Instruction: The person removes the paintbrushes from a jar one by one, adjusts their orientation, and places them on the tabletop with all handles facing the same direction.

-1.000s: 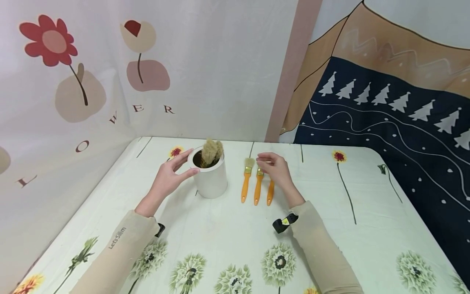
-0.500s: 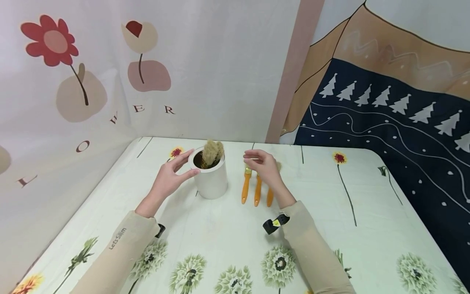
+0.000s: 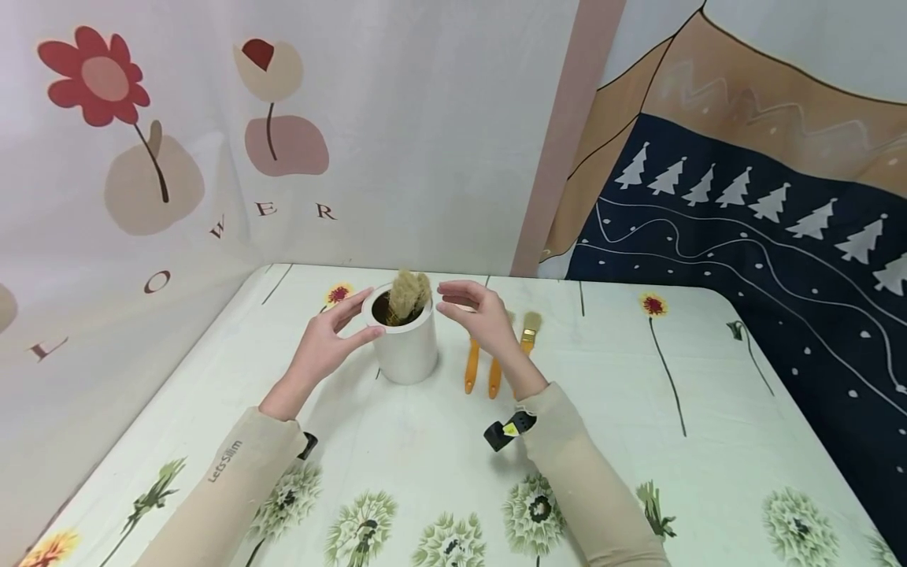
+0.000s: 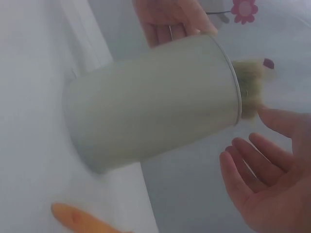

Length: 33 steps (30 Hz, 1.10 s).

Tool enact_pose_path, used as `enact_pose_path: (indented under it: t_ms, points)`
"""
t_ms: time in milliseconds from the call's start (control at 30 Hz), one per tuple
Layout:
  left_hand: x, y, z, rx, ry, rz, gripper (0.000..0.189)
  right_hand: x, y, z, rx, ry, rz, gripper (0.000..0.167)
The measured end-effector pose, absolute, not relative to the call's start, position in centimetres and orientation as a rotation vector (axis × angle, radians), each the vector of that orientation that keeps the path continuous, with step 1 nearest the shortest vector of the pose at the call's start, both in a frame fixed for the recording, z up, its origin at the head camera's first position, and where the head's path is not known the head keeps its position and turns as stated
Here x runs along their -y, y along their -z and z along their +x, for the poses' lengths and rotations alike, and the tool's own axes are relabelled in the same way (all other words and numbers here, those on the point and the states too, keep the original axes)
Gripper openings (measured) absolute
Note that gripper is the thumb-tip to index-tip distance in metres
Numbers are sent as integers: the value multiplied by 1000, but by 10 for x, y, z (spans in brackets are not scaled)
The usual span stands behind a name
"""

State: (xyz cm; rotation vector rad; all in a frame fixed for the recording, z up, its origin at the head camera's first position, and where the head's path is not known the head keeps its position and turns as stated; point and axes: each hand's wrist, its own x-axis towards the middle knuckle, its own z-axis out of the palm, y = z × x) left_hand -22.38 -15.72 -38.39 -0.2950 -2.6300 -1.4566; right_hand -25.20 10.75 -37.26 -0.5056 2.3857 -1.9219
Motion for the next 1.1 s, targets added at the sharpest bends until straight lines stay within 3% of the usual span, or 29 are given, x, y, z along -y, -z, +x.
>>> enact_pose_path:
  t_ms: [500, 1100]
  points:
    - [158, 384, -225, 2630, 1463, -310, 71, -80, 367, -255, -2355, 1966, -591, 57]
    - [158, 385, -225, 2630, 1416, -311, 71, -71, 363, -255, -2611, 1834, -554, 26]
